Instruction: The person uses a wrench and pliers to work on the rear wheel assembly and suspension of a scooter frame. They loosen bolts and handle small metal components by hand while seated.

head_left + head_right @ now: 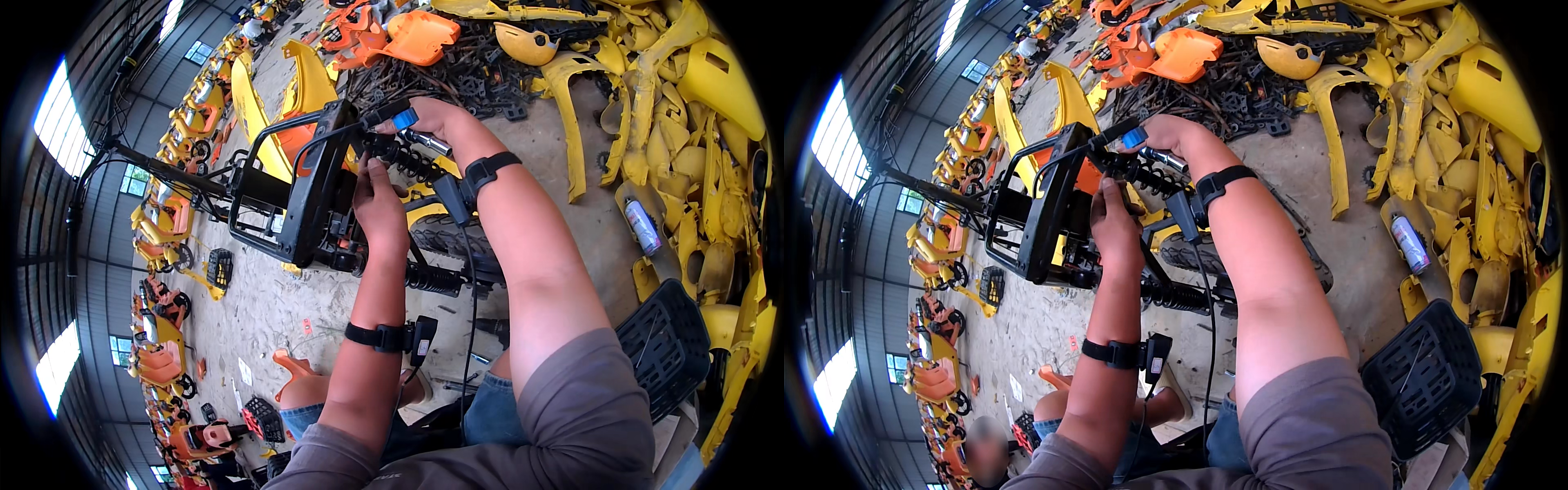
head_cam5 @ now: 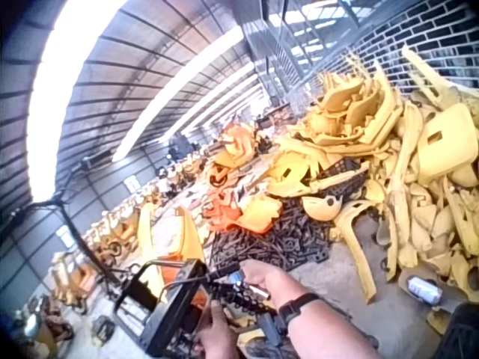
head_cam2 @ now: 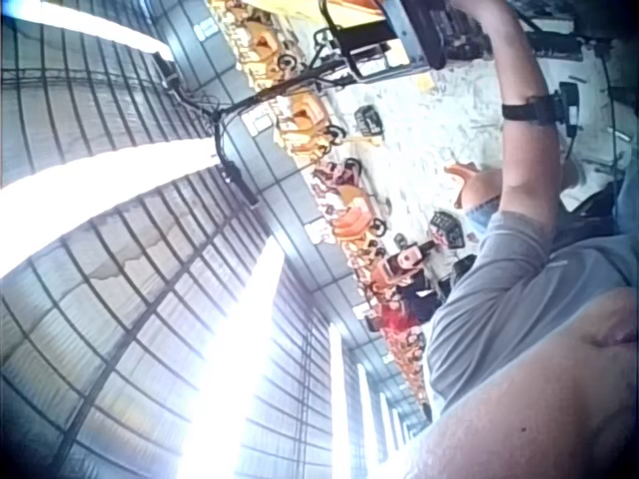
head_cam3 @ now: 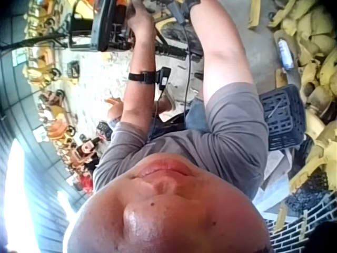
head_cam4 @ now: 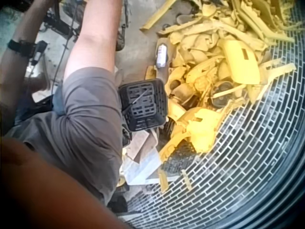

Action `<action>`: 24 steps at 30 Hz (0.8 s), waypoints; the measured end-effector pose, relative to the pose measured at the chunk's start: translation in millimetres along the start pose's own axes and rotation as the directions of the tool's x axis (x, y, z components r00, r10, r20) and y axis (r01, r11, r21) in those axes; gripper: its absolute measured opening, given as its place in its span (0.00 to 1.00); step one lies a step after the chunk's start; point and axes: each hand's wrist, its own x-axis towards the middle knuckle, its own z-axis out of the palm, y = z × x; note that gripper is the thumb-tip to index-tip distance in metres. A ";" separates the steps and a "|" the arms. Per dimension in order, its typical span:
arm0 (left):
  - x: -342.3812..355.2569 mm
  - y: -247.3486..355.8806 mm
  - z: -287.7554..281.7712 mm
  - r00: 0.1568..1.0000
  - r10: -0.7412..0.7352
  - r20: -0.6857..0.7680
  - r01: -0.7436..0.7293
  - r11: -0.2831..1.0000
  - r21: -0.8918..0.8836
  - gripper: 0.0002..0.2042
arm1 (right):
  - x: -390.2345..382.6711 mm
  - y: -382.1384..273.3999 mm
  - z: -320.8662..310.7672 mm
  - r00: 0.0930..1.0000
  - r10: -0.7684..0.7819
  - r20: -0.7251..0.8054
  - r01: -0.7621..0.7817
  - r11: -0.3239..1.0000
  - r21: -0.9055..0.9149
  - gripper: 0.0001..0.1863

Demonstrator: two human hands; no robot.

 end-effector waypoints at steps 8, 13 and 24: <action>-19.8 8.9 3.1 0.993 0.083 0.079 -0.088 0.994 0.061 0.23 | -8.0 -8.1 5.1 1.000 0.015 -0.003 -0.015 0.999 0.036 0.21; -25.6 6.7 8.7 0.986 0.103 0.134 -0.120 0.985 0.126 0.24 | -10.8 -11.6 3.9 1.000 0.019 0.000 -0.019 0.999 -0.043 0.22; -16.1 0.3 21.6 0.978 0.159 0.134 -0.174 0.979 0.106 0.21 | -9.8 -7.9 -2.0 0.999 0.031 -0.019 -0.031 0.999 -0.031 0.34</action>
